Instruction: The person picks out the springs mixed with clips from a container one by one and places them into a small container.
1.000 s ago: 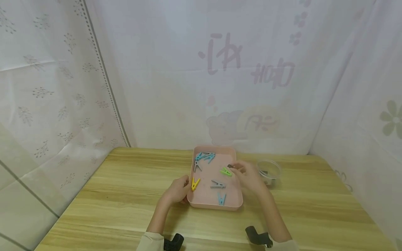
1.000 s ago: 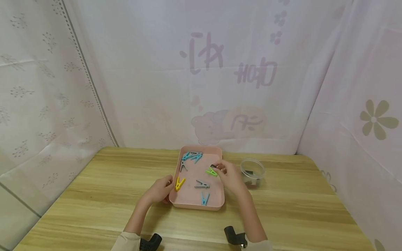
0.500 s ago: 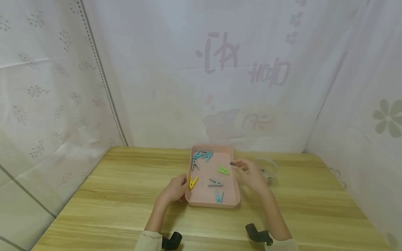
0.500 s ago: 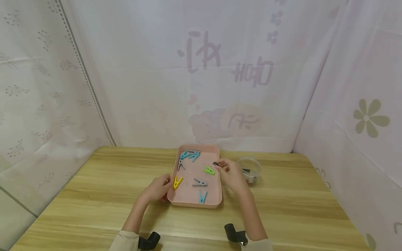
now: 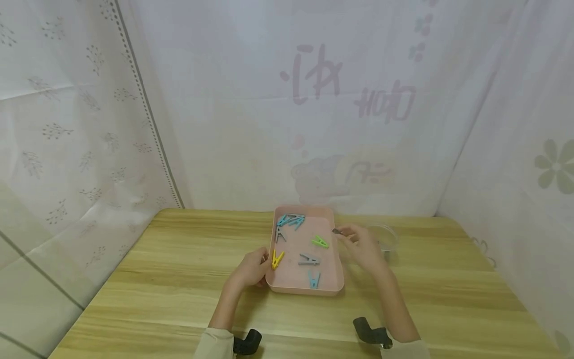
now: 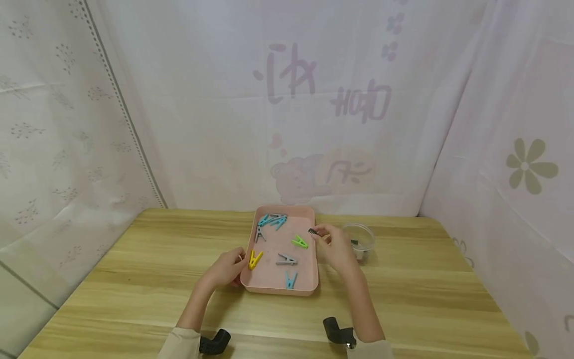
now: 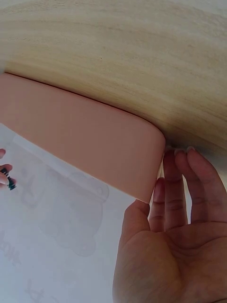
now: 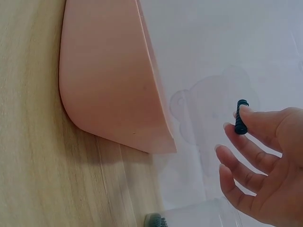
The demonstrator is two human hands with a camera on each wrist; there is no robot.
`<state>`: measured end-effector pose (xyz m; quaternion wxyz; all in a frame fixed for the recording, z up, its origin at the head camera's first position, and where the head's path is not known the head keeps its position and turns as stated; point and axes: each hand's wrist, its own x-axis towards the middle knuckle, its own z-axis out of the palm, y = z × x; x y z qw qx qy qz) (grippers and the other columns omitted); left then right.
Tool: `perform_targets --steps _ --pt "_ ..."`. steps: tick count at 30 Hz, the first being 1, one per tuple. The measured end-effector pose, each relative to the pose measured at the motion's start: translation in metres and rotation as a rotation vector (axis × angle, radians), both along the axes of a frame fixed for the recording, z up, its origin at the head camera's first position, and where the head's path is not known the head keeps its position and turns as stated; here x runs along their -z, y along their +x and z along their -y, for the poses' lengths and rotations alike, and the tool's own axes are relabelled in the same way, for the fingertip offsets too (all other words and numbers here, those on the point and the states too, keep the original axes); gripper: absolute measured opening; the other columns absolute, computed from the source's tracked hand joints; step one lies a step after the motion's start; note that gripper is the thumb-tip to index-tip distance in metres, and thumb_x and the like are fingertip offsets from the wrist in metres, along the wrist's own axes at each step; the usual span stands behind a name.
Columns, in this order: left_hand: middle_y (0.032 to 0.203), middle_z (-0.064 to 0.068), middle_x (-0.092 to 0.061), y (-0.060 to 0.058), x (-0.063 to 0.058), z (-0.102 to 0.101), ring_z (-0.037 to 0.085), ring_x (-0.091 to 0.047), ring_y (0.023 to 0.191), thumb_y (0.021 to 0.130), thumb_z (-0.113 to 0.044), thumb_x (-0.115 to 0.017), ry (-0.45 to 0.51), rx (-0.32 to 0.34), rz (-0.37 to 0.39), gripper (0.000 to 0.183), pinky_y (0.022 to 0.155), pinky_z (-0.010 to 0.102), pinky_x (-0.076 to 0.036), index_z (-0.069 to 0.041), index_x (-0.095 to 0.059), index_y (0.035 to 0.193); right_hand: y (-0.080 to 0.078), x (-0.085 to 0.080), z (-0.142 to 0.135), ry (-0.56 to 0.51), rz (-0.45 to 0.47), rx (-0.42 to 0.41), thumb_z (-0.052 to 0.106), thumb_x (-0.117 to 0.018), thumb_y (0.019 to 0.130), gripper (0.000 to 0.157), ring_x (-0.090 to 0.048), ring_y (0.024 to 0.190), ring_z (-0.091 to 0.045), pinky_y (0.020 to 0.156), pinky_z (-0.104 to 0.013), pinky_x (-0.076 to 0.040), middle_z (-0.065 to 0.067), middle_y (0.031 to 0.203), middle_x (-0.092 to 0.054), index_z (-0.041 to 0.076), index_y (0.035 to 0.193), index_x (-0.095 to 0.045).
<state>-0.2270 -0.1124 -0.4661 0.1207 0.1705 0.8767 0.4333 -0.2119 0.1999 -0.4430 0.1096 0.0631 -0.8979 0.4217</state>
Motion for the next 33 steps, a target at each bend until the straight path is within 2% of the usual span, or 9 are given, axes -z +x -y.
perform_targets --steps 10,16,24,30,33 --pt "0.080 0.013 -0.065 0.000 0.000 0.000 0.018 -0.064 0.059 0.109 -0.009 -0.052 -0.002 -0.012 0.014 0.015 0.054 0.036 -0.061 0.003 -0.058 0.103 -0.001 -0.003 -0.004 0.012 0.031 0.056 0.021 -0.065 0.106 0.031 -0.068 0.111 -0.040 0.085 -0.052 -0.061 -0.023 0.125 -0.071 0.001 0.130 -0.069" --pt "0.082 0.014 -0.066 0.001 0.000 0.000 0.017 -0.064 0.059 0.109 -0.010 -0.052 -0.003 -0.012 0.022 0.016 0.054 0.036 -0.061 0.004 -0.058 0.104 0.000 -0.003 -0.011 -0.009 0.011 0.050 0.015 -0.065 0.106 0.027 -0.068 0.107 -0.041 0.086 -0.052 -0.060 -0.026 0.123 -0.071 -0.003 0.126 -0.069" --pt "0.079 0.014 -0.065 0.001 0.000 0.000 0.016 -0.062 0.058 0.109 -0.010 -0.051 -0.009 -0.006 0.017 0.016 0.053 0.036 -0.061 0.004 -0.058 0.104 0.003 -0.007 -0.019 -0.016 0.034 0.071 0.018 -0.063 0.107 0.031 -0.069 0.106 -0.040 0.075 -0.038 -0.060 -0.027 0.126 -0.069 -0.003 0.130 -0.068" --pt "0.078 0.013 -0.064 0.001 0.000 -0.001 0.015 -0.061 0.057 0.110 -0.010 -0.050 -0.010 -0.010 0.016 0.018 0.053 0.035 -0.060 0.005 -0.059 0.105 0.007 -0.011 -0.022 -0.004 0.016 0.083 0.019 -0.063 0.107 0.032 -0.069 0.108 -0.041 0.092 -0.056 -0.060 -0.028 0.124 -0.070 -0.004 0.129 -0.067" --pt "0.076 0.013 -0.064 0.001 0.000 -0.001 0.015 -0.061 0.057 0.110 -0.010 -0.050 -0.011 -0.009 0.010 0.017 0.053 0.035 -0.060 0.004 -0.058 0.104 0.008 -0.013 -0.023 -0.004 0.021 0.085 0.021 -0.063 0.107 0.034 -0.069 0.110 -0.043 0.095 -0.060 -0.058 -0.028 0.125 -0.069 -0.004 0.129 -0.067"
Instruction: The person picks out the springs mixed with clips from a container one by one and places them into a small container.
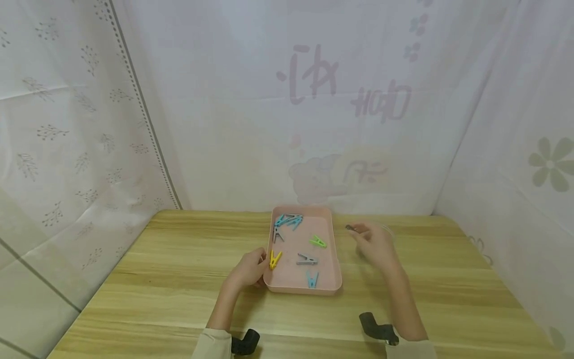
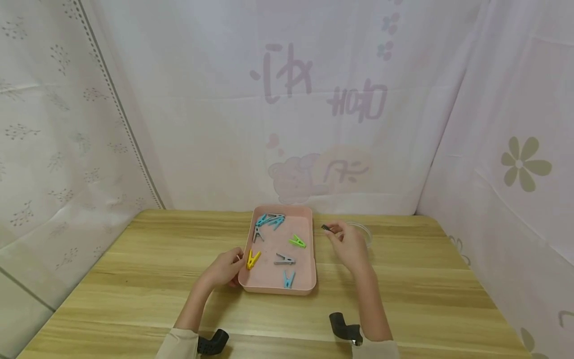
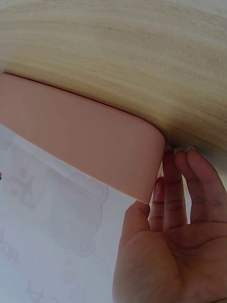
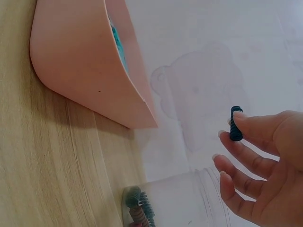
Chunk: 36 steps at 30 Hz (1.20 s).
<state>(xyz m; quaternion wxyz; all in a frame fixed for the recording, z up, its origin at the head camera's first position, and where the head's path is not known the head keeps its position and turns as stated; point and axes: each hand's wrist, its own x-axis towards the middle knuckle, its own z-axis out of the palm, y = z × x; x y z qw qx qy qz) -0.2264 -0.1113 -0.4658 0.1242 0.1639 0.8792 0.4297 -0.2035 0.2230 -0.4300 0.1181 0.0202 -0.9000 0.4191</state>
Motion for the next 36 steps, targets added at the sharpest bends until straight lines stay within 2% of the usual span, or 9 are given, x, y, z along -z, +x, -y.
perform_targets --steps 11,22,27,36 --pt "0.077 0.013 -0.065 -0.001 0.000 0.000 0.015 -0.061 0.057 0.110 -0.010 -0.049 0.003 -0.006 0.007 0.017 0.053 0.035 -0.060 0.003 -0.058 0.103 0.003 -0.001 -0.010 -0.002 0.016 0.009 0.021 -0.062 0.108 0.034 -0.069 0.110 -0.044 0.092 -0.059 -0.058 -0.030 0.128 -0.067 -0.003 0.132 -0.066" --pt "0.077 0.012 -0.064 -0.001 0.001 0.000 0.016 -0.061 0.057 0.110 -0.010 -0.050 0.001 -0.006 0.010 0.017 0.053 0.035 -0.060 0.003 -0.058 0.103 0.004 -0.003 -0.021 0.014 0.041 0.018 0.018 -0.062 0.107 0.035 -0.068 0.109 -0.044 0.084 -0.049 -0.060 -0.030 0.130 -0.066 -0.004 0.134 -0.064" --pt "0.078 0.013 -0.064 0.000 0.000 0.000 0.016 -0.061 0.058 0.110 -0.009 -0.050 -0.002 -0.009 0.017 0.016 0.053 0.035 -0.061 0.003 -0.058 0.103 0.007 -0.005 -0.026 -0.006 0.059 0.020 0.022 -0.062 0.108 0.040 -0.067 0.108 -0.041 0.078 -0.039 -0.060 -0.033 0.135 -0.062 -0.005 0.137 -0.062" --pt "0.077 0.012 -0.064 -0.001 0.001 0.000 0.016 -0.061 0.058 0.110 -0.010 -0.050 -0.001 -0.009 0.022 0.017 0.054 0.035 -0.061 0.003 -0.058 0.103 0.008 -0.004 -0.034 0.010 0.060 0.069 0.028 -0.064 0.107 0.043 -0.068 0.107 -0.040 0.076 -0.034 -0.057 -0.030 0.132 -0.065 -0.003 0.136 -0.063"
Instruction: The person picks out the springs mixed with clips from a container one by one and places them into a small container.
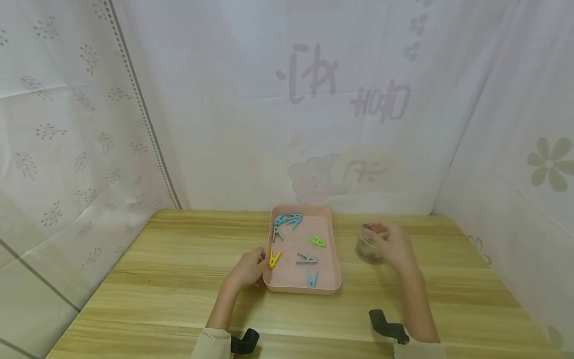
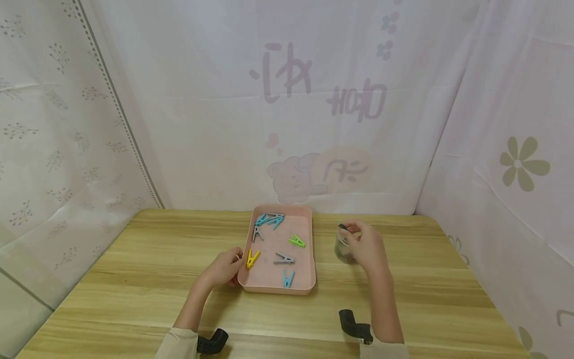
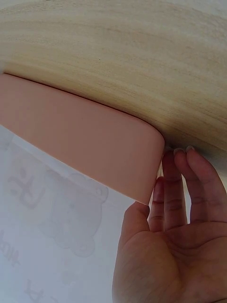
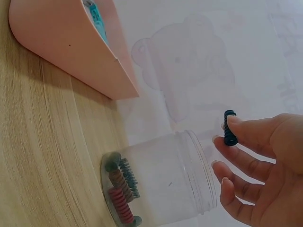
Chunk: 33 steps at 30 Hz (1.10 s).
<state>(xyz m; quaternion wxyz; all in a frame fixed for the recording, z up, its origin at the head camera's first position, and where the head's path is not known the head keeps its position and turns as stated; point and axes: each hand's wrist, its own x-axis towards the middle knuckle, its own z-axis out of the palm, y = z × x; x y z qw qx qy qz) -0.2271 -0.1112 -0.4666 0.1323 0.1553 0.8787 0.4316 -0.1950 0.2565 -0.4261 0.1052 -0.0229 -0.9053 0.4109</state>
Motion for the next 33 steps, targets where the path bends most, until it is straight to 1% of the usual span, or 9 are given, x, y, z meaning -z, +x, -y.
perform_targets --steps 8,18,21,28,33 --pt "0.078 0.013 -0.063 -0.001 0.000 0.000 0.015 -0.059 0.057 0.110 -0.010 -0.050 -0.008 -0.002 0.000 0.016 0.054 0.034 -0.061 0.001 -0.058 0.102 0.002 0.001 -0.007 0.019 -0.010 0.011 0.027 -0.062 0.107 0.041 -0.067 0.105 -0.039 0.073 -0.031 -0.053 -0.030 0.131 -0.065 -0.003 0.136 -0.063" --pt "0.077 0.013 -0.063 -0.001 0.000 0.000 0.016 -0.060 0.057 0.110 -0.009 -0.049 -0.002 0.006 -0.002 0.016 0.054 0.035 -0.061 0.001 -0.057 0.100 0.006 0.002 -0.014 0.051 -0.005 0.009 0.023 -0.060 0.108 0.040 -0.066 0.102 -0.038 0.073 -0.033 -0.056 -0.032 0.131 -0.065 -0.005 0.136 -0.062" --pt "0.078 0.013 -0.063 -0.001 0.000 0.000 0.016 -0.060 0.057 0.110 -0.009 -0.050 -0.003 0.005 -0.004 0.016 0.054 0.034 -0.060 0.001 -0.057 0.101 0.007 0.002 -0.015 0.050 0.001 0.007 0.021 -0.060 0.108 0.039 -0.066 0.099 -0.036 0.072 -0.034 -0.056 -0.033 0.130 -0.064 -0.006 0.136 -0.061" --pt "0.078 0.013 -0.063 0.000 -0.002 0.000 0.016 -0.059 0.058 0.109 -0.008 -0.050 0.001 0.004 -0.014 0.015 0.053 0.034 -0.060 0.003 -0.058 0.103 0.007 0.005 -0.018 0.067 0.021 0.001 0.018 -0.061 0.108 0.038 -0.067 0.098 -0.036 0.075 -0.042 -0.060 -0.034 0.128 -0.064 -0.010 0.134 -0.060" --pt "0.078 0.014 -0.063 0.001 -0.002 0.000 0.017 -0.059 0.058 0.109 -0.008 -0.050 0.012 0.004 -0.011 0.015 0.053 0.035 -0.060 0.003 -0.058 0.102 0.005 0.009 -0.020 0.078 0.021 -0.007 0.013 -0.061 0.107 0.034 -0.067 0.093 -0.034 0.071 -0.038 -0.058 -0.034 0.126 -0.065 -0.010 0.132 -0.062"
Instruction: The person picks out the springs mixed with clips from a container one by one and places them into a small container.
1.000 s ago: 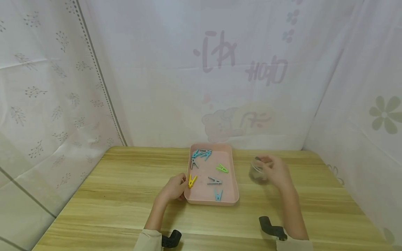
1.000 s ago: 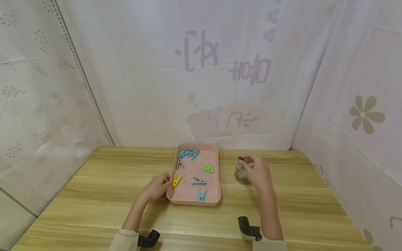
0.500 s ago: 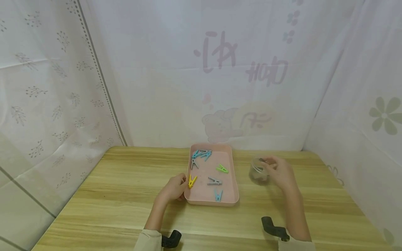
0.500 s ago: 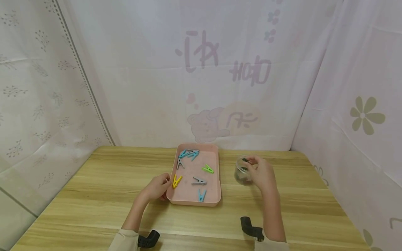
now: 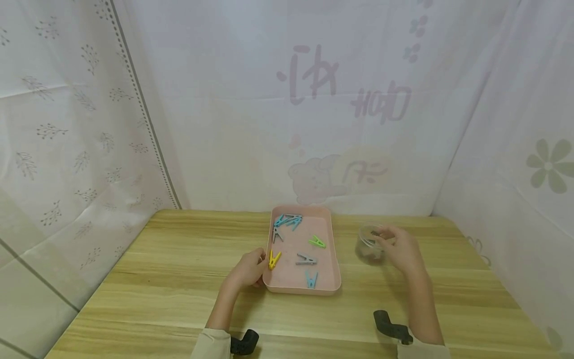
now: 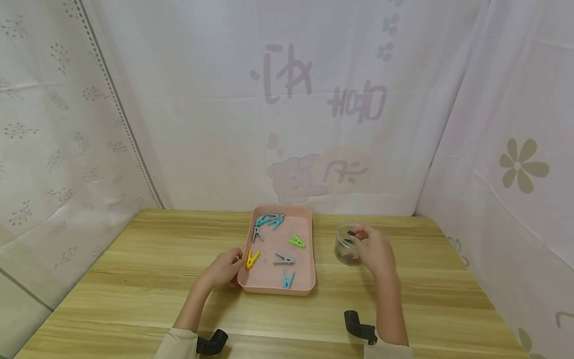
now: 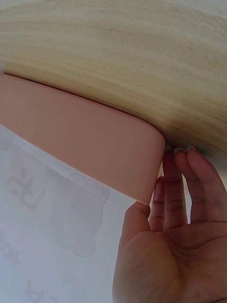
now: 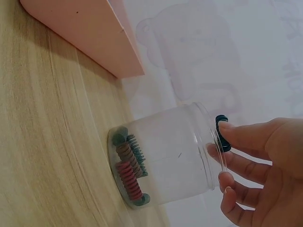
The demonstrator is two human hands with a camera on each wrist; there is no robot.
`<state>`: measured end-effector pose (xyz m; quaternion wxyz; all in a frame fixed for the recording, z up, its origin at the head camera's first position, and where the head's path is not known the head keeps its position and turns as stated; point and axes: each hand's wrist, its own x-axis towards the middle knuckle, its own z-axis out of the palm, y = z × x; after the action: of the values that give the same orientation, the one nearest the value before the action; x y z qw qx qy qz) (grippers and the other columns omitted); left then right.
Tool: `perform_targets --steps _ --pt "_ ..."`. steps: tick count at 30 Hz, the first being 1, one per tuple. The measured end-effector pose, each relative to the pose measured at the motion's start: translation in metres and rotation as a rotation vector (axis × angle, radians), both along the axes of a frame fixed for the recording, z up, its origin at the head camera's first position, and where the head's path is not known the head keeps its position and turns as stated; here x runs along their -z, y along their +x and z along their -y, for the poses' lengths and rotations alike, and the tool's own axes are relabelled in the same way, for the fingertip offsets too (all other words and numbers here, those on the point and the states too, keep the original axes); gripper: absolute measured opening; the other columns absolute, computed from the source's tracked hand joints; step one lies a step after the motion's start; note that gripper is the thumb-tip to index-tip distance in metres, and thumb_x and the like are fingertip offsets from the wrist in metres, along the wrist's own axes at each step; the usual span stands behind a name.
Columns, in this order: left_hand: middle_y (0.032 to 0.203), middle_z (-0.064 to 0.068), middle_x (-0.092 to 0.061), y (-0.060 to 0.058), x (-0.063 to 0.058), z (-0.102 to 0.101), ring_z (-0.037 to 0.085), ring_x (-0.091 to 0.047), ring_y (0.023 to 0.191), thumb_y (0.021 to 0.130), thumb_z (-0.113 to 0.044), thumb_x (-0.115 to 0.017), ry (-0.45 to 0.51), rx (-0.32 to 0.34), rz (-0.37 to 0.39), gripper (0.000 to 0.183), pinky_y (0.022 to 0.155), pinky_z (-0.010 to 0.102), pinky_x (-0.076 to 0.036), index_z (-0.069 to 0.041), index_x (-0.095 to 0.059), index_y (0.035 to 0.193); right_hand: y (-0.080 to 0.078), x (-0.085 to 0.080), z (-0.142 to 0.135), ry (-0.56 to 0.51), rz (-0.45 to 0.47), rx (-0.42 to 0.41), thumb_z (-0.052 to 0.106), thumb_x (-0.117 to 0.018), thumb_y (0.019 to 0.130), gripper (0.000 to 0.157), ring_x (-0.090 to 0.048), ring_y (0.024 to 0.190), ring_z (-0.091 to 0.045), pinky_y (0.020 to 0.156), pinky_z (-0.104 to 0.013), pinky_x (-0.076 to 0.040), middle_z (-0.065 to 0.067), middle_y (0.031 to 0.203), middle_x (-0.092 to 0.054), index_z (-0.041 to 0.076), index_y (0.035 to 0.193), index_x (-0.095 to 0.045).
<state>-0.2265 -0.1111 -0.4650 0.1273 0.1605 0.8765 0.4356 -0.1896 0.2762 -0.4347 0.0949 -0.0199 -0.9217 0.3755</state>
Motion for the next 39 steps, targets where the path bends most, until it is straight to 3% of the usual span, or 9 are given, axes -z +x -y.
perform_targets --steps 12,20,27,33,39 --pt "0.079 0.014 -0.063 0.001 0.001 0.001 0.017 -0.060 0.059 0.110 -0.009 -0.050 0.008 0.000 0.005 0.016 0.054 0.035 -0.061 0.003 -0.058 0.103 -0.002 0.005 0.001 0.039 -0.029 -0.005 0.008 -0.063 0.104 0.030 -0.070 0.091 -0.035 0.062 -0.032 -0.052 -0.035 0.120 -0.067 -0.009 0.130 -0.064" --pt "0.079 0.014 -0.062 0.003 0.002 0.003 0.018 -0.060 0.060 0.109 -0.009 -0.050 0.018 -0.005 0.012 0.016 0.054 0.036 -0.061 0.003 -0.058 0.103 -0.002 0.004 0.001 0.046 0.000 0.016 0.018 -0.060 0.108 0.033 -0.068 0.107 -0.049 0.082 -0.057 -0.059 -0.034 0.125 -0.066 -0.006 0.130 -0.066" --pt "0.079 0.013 -0.063 0.002 0.002 0.004 0.019 -0.062 0.061 0.108 -0.009 -0.051 0.015 -0.014 0.012 0.015 0.054 0.035 -0.061 0.004 -0.058 0.105 0.000 0.000 0.001 0.042 0.016 0.030 0.025 -0.058 0.109 0.038 -0.068 0.101 -0.042 0.078 -0.052 -0.058 -0.031 0.128 -0.066 -0.004 0.133 -0.064" --pt "0.088 0.014 -0.067 -0.002 -0.003 0.004 0.018 -0.063 0.069 0.106 -0.008 -0.056 0.018 -0.076 -0.081 0.013 0.058 0.032 -0.057 0.003 -0.063 0.107 0.004 0.000 0.001 0.055 -0.012 0.055 0.026 -0.059 0.109 0.037 -0.067 0.091 -0.032 0.068 -0.036 -0.053 -0.029 0.128 -0.067 -0.002 0.133 -0.065" --pt "0.099 0.017 -0.070 -0.005 -0.011 0.003 0.020 -0.062 0.076 0.107 -0.009 -0.057 0.007 -0.164 -0.220 0.016 0.064 0.032 -0.055 0.003 -0.067 0.112 0.008 0.001 0.001 0.062 -0.070 0.080 0.026 -0.060 0.108 0.036 -0.067 0.089 -0.033 0.065 -0.034 -0.051 -0.029 0.126 -0.068 0.000 0.132 -0.066"
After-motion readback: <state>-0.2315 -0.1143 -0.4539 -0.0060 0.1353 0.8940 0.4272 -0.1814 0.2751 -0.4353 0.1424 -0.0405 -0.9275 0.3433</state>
